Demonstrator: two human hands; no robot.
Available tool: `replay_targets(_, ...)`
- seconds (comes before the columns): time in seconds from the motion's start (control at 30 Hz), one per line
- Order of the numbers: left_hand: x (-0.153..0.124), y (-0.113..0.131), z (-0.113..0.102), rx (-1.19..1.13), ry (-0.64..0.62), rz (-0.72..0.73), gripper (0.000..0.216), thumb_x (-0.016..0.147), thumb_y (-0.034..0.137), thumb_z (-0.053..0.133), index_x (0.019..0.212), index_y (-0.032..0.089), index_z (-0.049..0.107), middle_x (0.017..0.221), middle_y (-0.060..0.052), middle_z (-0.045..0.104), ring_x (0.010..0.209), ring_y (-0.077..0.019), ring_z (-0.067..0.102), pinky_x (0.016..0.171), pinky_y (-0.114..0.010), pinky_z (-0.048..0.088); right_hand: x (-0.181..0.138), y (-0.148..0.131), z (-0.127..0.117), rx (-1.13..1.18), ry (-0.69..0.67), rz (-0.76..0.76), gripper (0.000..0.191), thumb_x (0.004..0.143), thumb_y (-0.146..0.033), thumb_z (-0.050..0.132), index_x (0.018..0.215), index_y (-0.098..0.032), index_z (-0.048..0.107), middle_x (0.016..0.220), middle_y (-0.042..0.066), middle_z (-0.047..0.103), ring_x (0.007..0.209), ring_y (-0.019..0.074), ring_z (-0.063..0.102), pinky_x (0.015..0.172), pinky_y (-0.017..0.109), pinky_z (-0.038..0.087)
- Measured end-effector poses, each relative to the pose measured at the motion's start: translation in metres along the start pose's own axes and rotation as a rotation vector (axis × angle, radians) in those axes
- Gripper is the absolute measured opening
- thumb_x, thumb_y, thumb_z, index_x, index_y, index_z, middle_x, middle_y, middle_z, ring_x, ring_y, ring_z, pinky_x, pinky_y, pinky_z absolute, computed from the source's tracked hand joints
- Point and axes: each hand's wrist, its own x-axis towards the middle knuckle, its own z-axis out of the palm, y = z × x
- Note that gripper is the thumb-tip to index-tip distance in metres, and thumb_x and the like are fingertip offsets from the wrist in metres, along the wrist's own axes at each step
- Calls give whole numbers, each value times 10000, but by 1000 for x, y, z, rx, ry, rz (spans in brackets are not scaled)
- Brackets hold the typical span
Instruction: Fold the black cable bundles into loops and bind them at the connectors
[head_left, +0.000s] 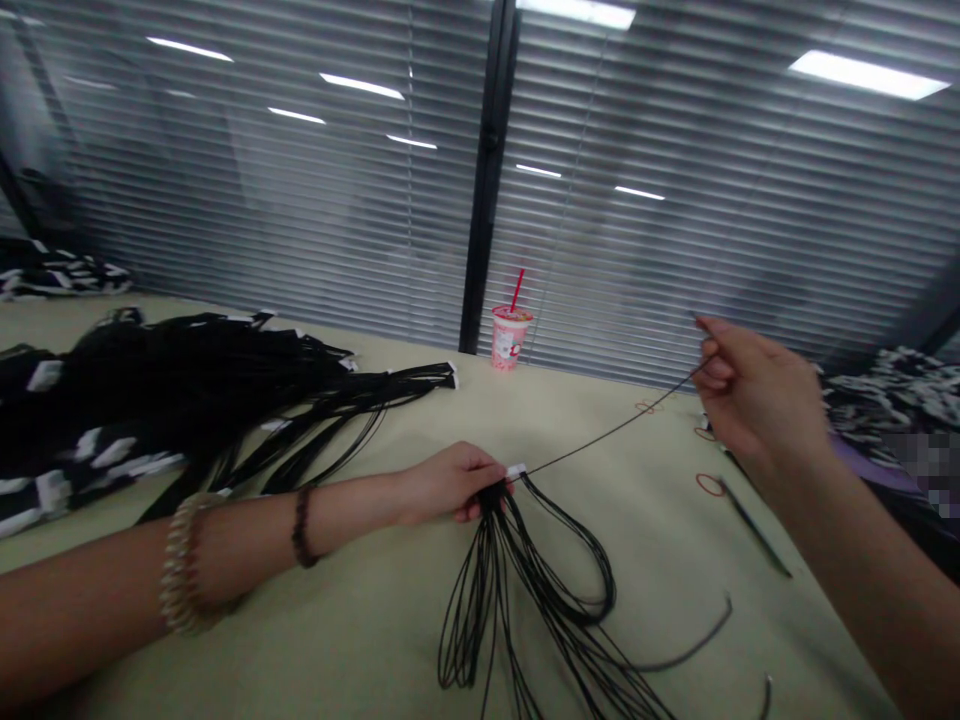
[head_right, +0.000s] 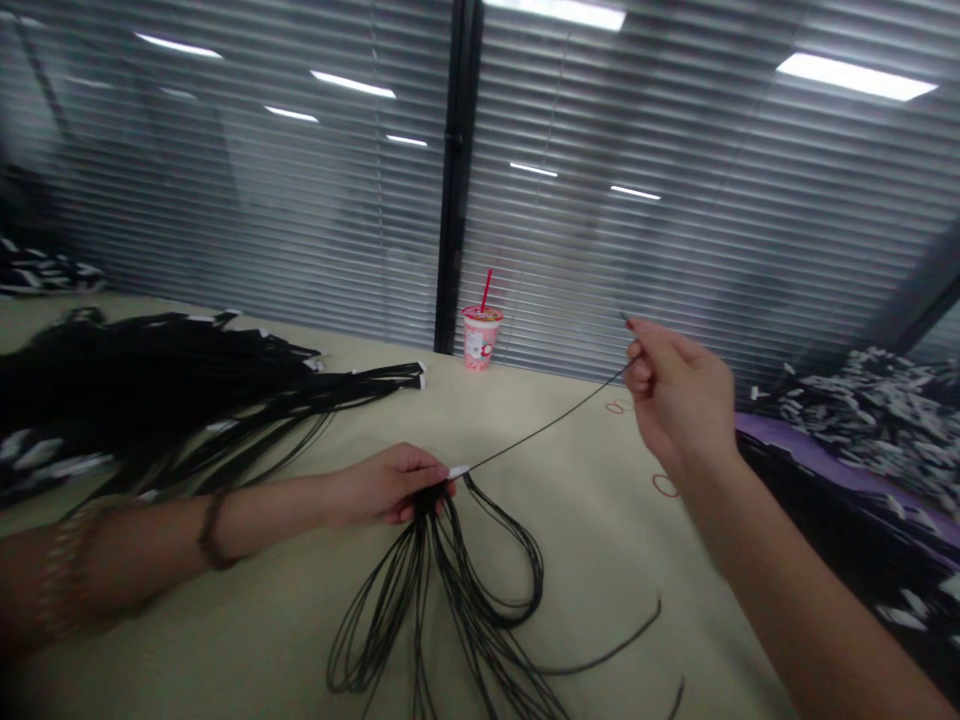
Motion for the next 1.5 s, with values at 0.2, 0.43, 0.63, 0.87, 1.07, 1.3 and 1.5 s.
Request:
replay_targets(0.2, 0, 0, 1, -153, 117, 31, 337, 737, 420, 465, 836, 106, 538, 660, 13, 548, 359, 13, 367, 331, -120, 226, -54, 64, 28, -341, -547, 364, 208, 702, -312, 577, 753, -111, 557, 628, 22, 575, 485, 77, 530, 440, 183, 402)
replay_targets(0.43, 3, -4, 0, -140, 105, 37, 346, 740, 421, 458, 845, 101, 540, 655, 10, 556, 348, 12, 362, 326, -126, 216, -101, 110, 32, -915, -803, -168, 261, 799, -221, 396, 560, -136, 457, 480, -38, 389, 462, 50, 350, 466, 171, 234)
replay_targets(0.63, 1, -3, 0, -91, 61, 59, 333, 751, 404, 443, 800, 88, 534, 627, 22, 520, 345, 18, 341, 327, -127, 220, -97, 112, 31, -986, -946, -212, 220, 806, -196, 378, 618, -141, 479, 527, -34, 420, 489, 47, 361, 496, 156, 238)
replay_targets(0.87, 1, -4, -1, -27, 75, 58, 367, 757, 437, 427, 840, 98, 538, 593, 41, 498, 352, 11, 355, 345, -135, 246, -96, 114, 32, -976, -938, -190, 232, 829, -222, 361, 636, -145, 465, 545, -28, 435, 507, 52, 380, 504, 154, 242)
replay_targets(1.07, 0, -2, 0, -30, 61, 47, 354, 762, 423, 420, 850, 100, 536, 576, 42, 494, 352, 7, 365, 347, -130, 253, -97, 115, 32, -982, -926, -197, 225, 822, -216, 366, 628, -145, 454, 537, -31, 421, 502, 50, 378, 505, 156, 242)
replay_targets(1.3, 1, -3, -1, -22, 53, 52, 369, 761, 433, 413, 855, 96, 530, 641, 18, 538, 349, 13, 356, 348, -128, 248, -97, 115, 30, -998, -920, -211, 221, 817, -208, 365, 618, -146, 437, 526, -35, 414, 495, 47, 373, 503, 157, 234)
replay_targets(1.5, 1, -4, 0, -10, 70, 53, 362, 758, 435, 421, 852, 106, 539, 595, 35, 512, 348, 9, 361, 339, -119, 245, -98, 114, 31, -976, -905, -227, 206, 803, -199, 382, 614, -146, 444, 519, -42, 408, 483, 38, 358, 491, 155, 218)
